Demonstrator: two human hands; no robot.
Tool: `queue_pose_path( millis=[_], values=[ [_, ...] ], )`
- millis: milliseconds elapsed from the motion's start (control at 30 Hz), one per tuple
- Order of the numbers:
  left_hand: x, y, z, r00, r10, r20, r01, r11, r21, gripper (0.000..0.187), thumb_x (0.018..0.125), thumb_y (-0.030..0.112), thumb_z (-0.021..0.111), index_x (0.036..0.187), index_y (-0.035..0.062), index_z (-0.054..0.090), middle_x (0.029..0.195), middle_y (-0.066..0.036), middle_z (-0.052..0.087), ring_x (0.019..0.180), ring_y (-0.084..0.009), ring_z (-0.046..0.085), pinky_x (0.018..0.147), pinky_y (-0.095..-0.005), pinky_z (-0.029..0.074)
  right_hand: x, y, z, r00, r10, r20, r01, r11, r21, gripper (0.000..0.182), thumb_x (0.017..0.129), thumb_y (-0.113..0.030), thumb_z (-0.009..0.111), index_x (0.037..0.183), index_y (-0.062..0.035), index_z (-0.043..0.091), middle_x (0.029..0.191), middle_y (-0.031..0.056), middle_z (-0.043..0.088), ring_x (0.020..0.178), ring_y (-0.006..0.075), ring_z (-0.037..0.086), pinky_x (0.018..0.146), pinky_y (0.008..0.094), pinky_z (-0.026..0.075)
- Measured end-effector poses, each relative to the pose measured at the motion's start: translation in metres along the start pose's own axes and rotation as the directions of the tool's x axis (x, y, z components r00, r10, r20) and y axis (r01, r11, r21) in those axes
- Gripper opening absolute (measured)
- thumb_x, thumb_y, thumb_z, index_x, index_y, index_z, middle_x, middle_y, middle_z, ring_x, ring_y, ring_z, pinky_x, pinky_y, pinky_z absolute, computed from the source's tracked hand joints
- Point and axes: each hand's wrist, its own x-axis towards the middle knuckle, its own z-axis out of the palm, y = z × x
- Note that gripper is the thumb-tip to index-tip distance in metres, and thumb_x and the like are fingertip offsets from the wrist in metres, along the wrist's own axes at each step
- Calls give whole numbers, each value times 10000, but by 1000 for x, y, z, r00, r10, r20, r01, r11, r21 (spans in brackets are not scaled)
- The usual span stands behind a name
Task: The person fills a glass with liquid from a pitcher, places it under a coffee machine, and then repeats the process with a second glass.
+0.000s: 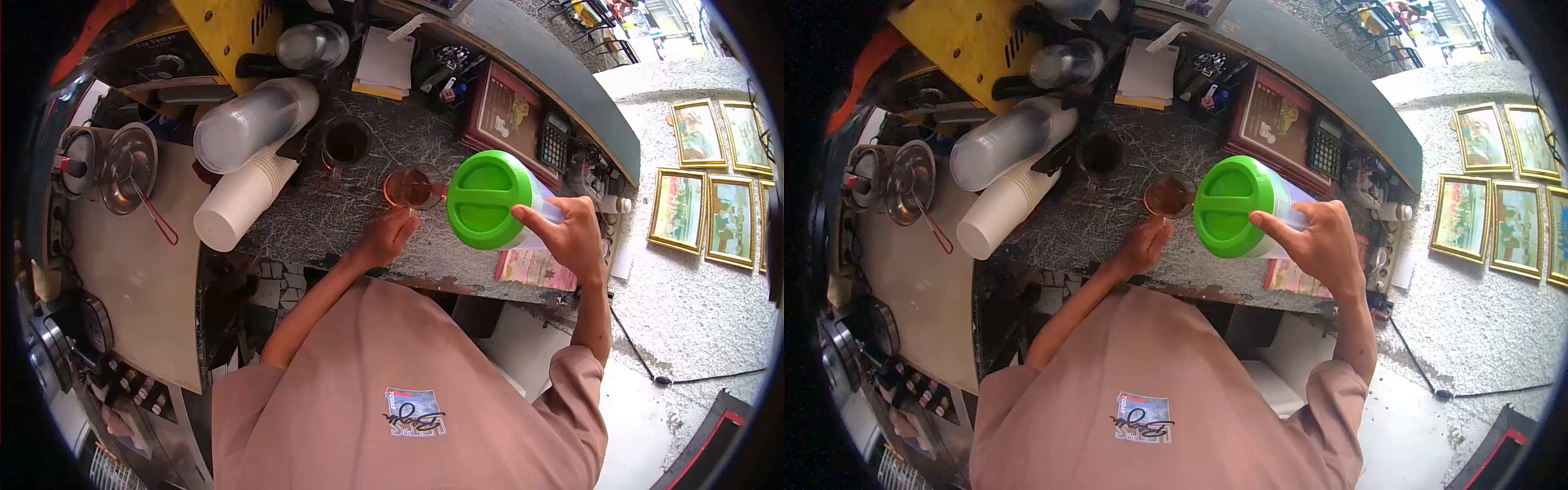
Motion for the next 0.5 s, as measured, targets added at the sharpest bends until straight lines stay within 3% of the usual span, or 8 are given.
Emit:
queue_pose_path(
  millis=[100, 167, 500],
  values=[
    [1, 0, 0, 1000, 0, 1, 0, 1000, 1, 235, 1043, 210, 514, 939, 9, 574, 854, -174, 585, 827, -381, 604, 722, -447, 482, 0, 0, 0, 1000, 6, 2, -6, 1000, 21, 449, 862, -408, 792, 807, 37, 760, 570, 156, 643, 457, 203, 626, 485, 343, 457],
    [0, -2, 1, 1000, 17, -7, -17, 1000, 7, 231, 1043, 211, 514, 943, 10, 573, 854, -174, 587, 824, -381, 604, 722, -448, 483, 0, 1, 2, 1000, -27, -9, 27, 1000, 10, 490, 894, -432, 757, 748, 35, 743, 535, 89, 630, 471, 132, 616, 478, 289, 439],
    [7, -6, -3, 1000, 4, 24, -5, 999, 37, 251, 1053, 234, 493, 984, 9, 578, 905, -173, 593, 858, -388, 605, 737, -458, 487, 7, 8, 3, 1000, 0, 5, 0, 1000, 20, 483, 865, -458, 783, 808, 22, 775, 578, 113, 672, 464, 161, 634, 460, 319, 452]
  ],
)
